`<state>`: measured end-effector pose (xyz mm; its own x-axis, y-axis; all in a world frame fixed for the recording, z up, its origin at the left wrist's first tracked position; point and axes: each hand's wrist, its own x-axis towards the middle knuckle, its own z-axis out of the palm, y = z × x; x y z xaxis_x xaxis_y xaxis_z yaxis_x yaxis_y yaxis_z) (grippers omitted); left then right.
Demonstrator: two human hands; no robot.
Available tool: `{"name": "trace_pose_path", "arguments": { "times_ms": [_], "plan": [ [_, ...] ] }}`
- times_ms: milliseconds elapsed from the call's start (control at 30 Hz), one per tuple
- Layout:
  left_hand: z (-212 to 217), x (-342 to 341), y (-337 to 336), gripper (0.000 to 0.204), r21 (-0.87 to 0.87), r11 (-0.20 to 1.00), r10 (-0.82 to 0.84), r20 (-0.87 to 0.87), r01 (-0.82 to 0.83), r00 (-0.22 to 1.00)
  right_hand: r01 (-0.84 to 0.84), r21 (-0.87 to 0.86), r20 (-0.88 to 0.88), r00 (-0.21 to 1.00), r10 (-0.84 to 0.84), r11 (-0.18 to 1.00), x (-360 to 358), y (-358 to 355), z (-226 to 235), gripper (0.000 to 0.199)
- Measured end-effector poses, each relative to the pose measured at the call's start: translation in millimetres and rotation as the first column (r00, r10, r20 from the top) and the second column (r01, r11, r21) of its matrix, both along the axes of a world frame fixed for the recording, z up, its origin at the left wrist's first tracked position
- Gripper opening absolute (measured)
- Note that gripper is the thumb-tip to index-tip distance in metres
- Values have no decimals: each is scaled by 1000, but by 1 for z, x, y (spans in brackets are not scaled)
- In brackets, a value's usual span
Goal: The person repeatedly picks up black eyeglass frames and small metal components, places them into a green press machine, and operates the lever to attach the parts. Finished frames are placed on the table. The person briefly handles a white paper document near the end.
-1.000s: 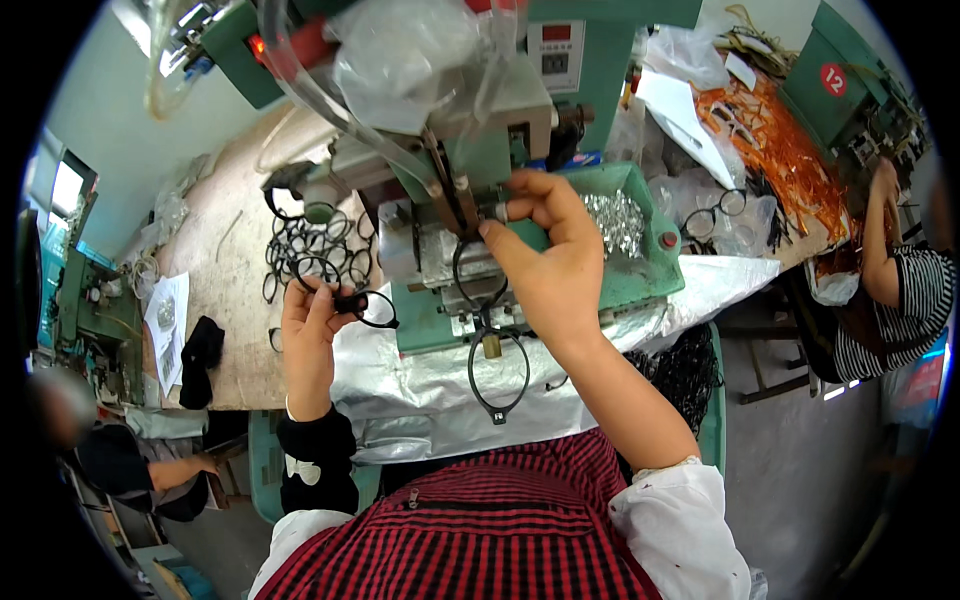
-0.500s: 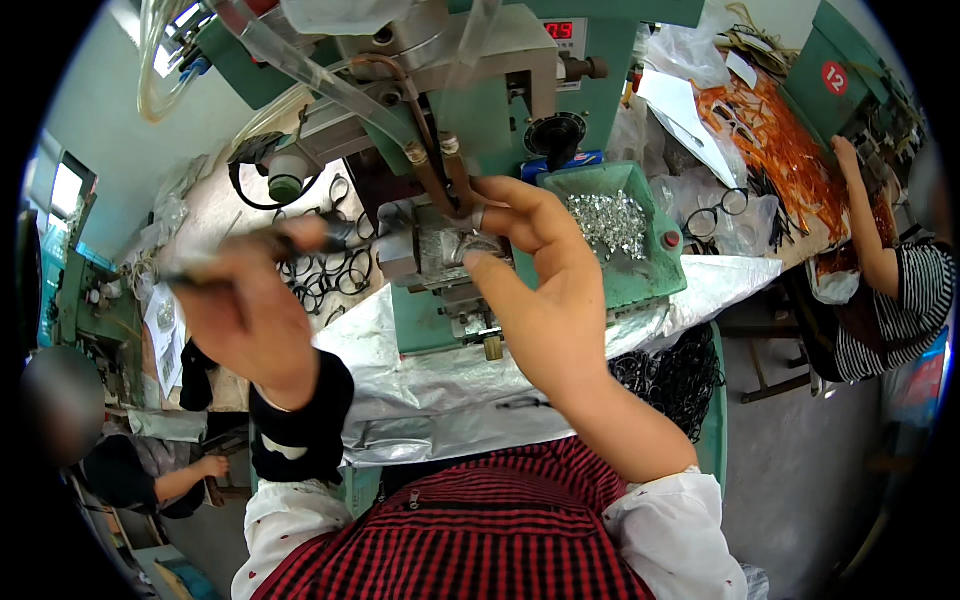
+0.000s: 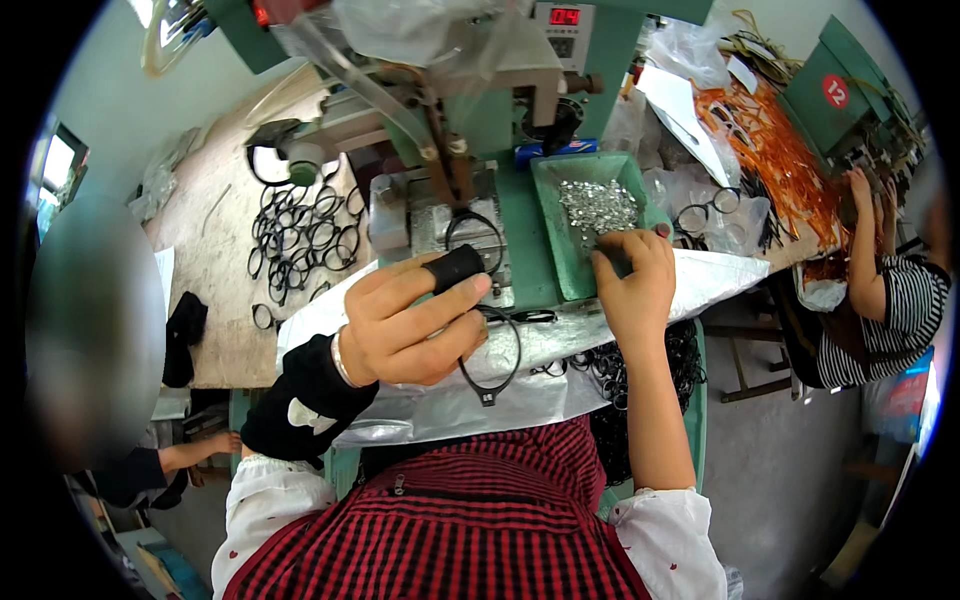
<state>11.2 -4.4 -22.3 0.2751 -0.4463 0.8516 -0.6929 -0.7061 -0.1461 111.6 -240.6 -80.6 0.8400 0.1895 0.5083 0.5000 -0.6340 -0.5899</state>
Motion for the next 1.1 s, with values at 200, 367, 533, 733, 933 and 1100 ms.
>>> {"name": "trace_pose_path", "arguments": {
  "times_ms": [200,367,533,733,933,1100],
  "plan": [
    [0,-57,-14,28,-342,931,-31,-426,-129,904,11,-217,162,986,24,976,13,-1,-26,11],
    [40,-137,64,23,-349,469,704,-406,-811,582,-32,279,-153,985,78,960,10,-26,-44,11],
    [35,-169,148,15,-18,319,870,-390,-948,300,-64,322,-92,991,99,945,5,25,-5,15],
    [-108,-172,198,18,8,388,657,-704,-922,270,-21,307,-221,971,93,951,7,40,-9,16],
    [-89,-178,211,14,82,234,913,-362,-969,190,223,208,-123,972,-201,952,-26,-48,-30,14],
    [-70,-140,196,16,-183,160,502,-831,-970,239,103,364,-215,976,-24,926,-44,-39,-4,14]
  ]
}}
